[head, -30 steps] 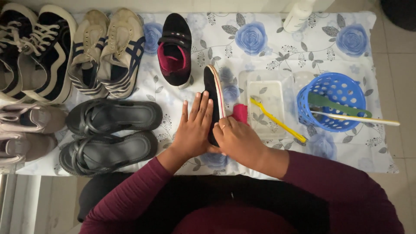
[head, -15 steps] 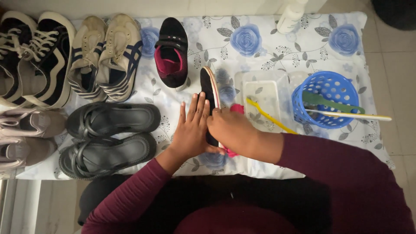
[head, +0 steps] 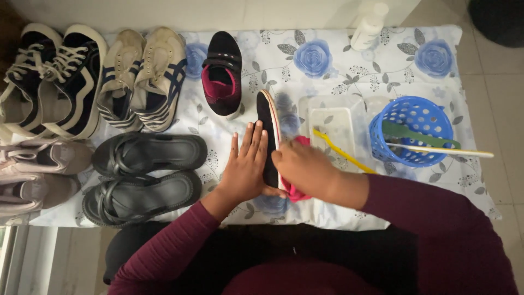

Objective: The person cleans a black shoe with a red interior using a yellow brush and a pink cloth. They scrub the white sole and the upper part of the shoe, occasionally wiping it with the cloth. Other shoes are visible on the table.

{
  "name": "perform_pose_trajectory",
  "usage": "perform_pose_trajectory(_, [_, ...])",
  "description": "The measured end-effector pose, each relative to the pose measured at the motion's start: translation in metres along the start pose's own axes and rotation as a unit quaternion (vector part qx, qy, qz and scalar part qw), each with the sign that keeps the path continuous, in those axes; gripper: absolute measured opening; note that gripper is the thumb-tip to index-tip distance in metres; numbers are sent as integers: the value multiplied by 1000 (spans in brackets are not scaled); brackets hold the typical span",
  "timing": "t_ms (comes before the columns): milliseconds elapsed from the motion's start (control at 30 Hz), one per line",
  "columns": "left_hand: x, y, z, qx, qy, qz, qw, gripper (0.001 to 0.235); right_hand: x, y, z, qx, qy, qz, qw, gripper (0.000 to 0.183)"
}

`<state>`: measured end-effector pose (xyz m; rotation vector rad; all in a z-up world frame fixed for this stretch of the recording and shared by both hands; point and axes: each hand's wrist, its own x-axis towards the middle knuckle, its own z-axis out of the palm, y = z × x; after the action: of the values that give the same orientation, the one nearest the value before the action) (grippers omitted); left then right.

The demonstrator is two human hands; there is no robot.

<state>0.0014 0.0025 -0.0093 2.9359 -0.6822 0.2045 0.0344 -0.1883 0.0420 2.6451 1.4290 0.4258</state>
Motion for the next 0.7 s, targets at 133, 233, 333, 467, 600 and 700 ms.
perform_pose_trajectory(133, [1, -1, 3, -7, 4, -7, 1000, 171, -9, -8, 18, -7, 22, 5, 1000, 8])
perform_pose_trajectory(233, [-2, -3, 11, 1, 9, -2, 1000, 167, -27, -24, 25, 24, 24, -18, 999, 9])
perform_pose_trajectory(333, [-2, -3, 14, 7, 16, 7, 1000, 168, -35, -27, 21, 9, 35, -30, 999, 9])
perform_pose_trajectory(467, [-1, 1, 2, 0, 7, -5, 1000, 167, -19, -7, 7, 60, 13, -20, 998, 8])
perform_pose_trajectory(600, [-1, 0, 3, 1, 10, -7, 1000, 166, -6, -11, 24, 7, 28, -14, 999, 6])
perform_pose_trajectory(700, [-3, -5, 19, 10, 17, 8, 1000, 165, -15, -27, 27, 38, 2, -38, 999, 24])
